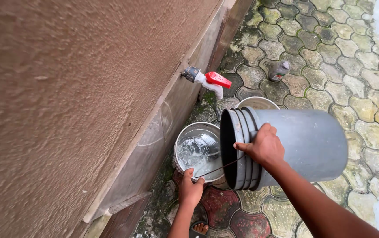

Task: The person scrubs a rubber doormat with a brush and rinses it with water from a bucket before placing it at the entrance.

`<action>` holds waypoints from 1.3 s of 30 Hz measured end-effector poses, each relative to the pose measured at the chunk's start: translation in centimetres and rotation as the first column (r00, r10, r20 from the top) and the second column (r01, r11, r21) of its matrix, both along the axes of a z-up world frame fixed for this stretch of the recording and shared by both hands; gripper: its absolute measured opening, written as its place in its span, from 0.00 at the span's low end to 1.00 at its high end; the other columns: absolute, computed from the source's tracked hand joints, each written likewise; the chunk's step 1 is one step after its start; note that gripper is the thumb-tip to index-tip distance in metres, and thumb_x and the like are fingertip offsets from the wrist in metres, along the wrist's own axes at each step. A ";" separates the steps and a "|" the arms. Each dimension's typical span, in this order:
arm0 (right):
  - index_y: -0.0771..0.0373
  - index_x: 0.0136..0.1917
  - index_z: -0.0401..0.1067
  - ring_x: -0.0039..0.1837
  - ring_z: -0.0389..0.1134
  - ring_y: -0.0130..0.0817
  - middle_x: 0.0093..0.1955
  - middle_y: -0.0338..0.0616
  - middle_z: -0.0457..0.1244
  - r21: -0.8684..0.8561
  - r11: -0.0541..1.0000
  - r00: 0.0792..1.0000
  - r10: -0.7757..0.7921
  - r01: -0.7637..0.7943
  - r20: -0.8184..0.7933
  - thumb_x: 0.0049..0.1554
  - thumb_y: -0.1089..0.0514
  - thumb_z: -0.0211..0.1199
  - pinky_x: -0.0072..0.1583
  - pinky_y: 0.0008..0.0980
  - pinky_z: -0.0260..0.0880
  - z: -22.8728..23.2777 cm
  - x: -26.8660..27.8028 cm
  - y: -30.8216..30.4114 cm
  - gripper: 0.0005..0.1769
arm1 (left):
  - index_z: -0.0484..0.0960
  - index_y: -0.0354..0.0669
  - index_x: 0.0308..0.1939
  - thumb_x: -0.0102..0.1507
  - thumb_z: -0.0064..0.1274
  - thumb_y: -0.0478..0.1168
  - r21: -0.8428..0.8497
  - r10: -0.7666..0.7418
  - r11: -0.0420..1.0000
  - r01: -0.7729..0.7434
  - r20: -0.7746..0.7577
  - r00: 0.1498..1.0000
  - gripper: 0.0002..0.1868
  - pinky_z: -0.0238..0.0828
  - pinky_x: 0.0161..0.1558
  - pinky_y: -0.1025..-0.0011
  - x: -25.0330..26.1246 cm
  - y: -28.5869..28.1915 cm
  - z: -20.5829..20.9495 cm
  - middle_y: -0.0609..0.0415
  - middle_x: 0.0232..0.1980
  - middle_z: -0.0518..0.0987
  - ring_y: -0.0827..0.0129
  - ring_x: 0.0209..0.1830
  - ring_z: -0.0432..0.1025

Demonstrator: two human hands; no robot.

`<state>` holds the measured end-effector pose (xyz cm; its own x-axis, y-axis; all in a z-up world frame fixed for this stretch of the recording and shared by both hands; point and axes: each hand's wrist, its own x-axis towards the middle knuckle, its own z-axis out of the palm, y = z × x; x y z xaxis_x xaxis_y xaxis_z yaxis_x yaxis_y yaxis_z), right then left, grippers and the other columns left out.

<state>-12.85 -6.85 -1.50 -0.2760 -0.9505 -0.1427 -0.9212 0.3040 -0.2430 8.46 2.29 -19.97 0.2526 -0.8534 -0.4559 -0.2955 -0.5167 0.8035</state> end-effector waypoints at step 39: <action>0.60 0.51 0.77 0.48 0.62 0.41 0.47 0.43 0.60 0.421 0.855 0.176 -0.484 0.303 0.857 0.55 0.42 0.62 0.47 0.52 0.72 3.0 -8.6 5.5 0.21 | 0.80 0.42 0.44 0.60 0.60 0.49 -0.516 -0.008 0.485 0.706 0.805 0.594 0.17 0.67 0.57 0.57 -0.1 -17.3 29.5 0.49 0.51 0.73 0.54 0.56 0.69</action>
